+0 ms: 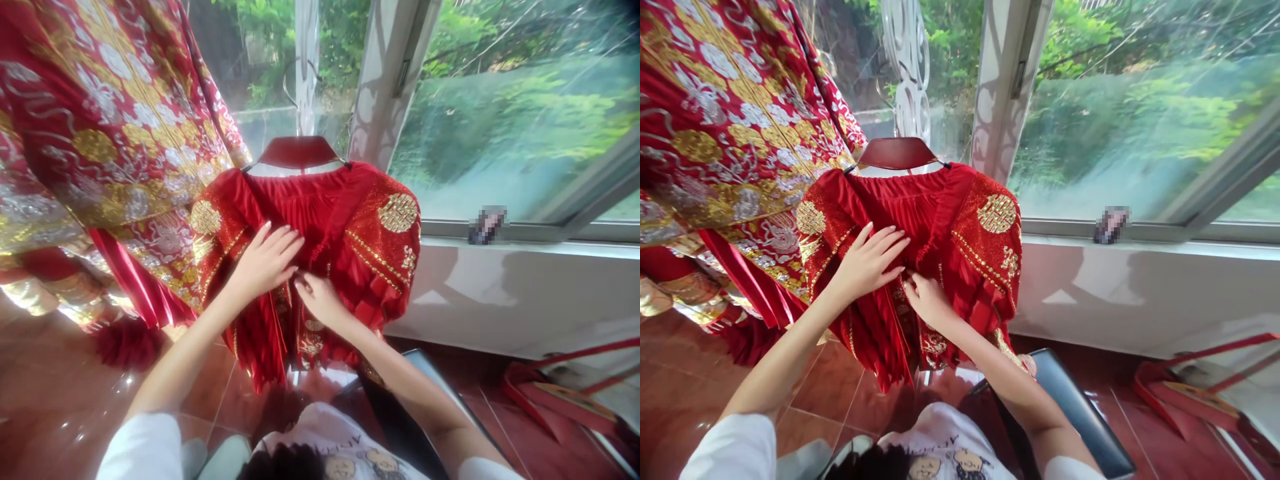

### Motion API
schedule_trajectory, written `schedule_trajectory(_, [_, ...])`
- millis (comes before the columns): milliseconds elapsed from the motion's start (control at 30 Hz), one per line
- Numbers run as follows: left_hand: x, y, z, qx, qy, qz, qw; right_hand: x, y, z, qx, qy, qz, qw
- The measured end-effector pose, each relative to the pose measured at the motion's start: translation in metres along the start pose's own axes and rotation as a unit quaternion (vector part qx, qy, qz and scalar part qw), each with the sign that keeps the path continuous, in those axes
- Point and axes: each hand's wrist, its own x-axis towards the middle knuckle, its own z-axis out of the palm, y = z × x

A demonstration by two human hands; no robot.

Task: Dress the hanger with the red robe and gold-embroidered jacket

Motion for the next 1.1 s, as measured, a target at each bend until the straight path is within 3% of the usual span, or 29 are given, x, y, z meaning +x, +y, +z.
schedule_trajectory(100, [0.018,0.001,0.009,0.070,-0.074,-0.018,0.995,0.022,0.002,0.017,0.061,0.119,0.044,0.990])
schedule_trajectory(167, [0.018,0.002,0.011,0.086,-0.102,-0.003,0.991,0.028,0.000,0.025,0.103,0.145,0.057,0.982])
schedule_trajectory(333, [0.005,0.000,0.001,0.044,-0.070,0.033,0.996,0.025,-0.012,0.031,0.165,0.187,0.077,0.965])
schedule_trajectory(400, [0.002,-0.002,-0.004,0.019,-0.058,0.030,0.998,0.021,-0.013,0.033,0.167,0.193,0.069,0.965])
schedule_trajectory(500, [-0.002,-0.007,-0.010,0.002,-0.035,0.012,0.999,0.006,0.001,0.047,0.162,0.124,0.106,0.973])
schedule_trajectory(600, [-0.009,-0.011,-0.012,0.014,0.002,-0.014,1.000,-0.027,0.027,0.066,0.147,0.049,0.158,0.975])
schedule_trajectory(700, [-0.019,-0.012,-0.010,-0.001,0.013,-0.010,1.000,-0.073,0.051,0.073,0.110,0.020,0.172,0.979])
schedule_trajectory(833, [-0.030,-0.010,-0.006,-0.024,0.036,-0.061,0.997,-0.142,0.082,0.054,0.034,0.021,0.208,0.977])
schedule_trajectory(900, [-0.034,-0.010,-0.005,-0.032,0.039,-0.075,0.996,-0.175,0.104,0.039,-0.053,0.040,0.237,0.969])
schedule_trajectory(933, [-0.035,-0.011,-0.005,-0.035,0.036,-0.073,0.996,-0.189,0.117,0.033,-0.135,0.044,0.251,0.957])
schedule_trajectory(1000, [-0.037,-0.011,-0.004,-0.040,0.033,-0.069,0.996,-0.213,0.145,0.022,-0.288,0.037,0.310,0.905])
schedule_trajectory(1033, [-0.037,-0.011,-0.004,-0.044,0.032,-0.068,0.996,-0.221,0.159,0.017,-0.322,0.015,0.340,0.883])
schedule_trajectory(1100, [-0.038,-0.010,-0.003,-0.059,0.038,-0.065,0.995,-0.226,0.178,0.006,-0.296,-0.044,0.400,0.866])
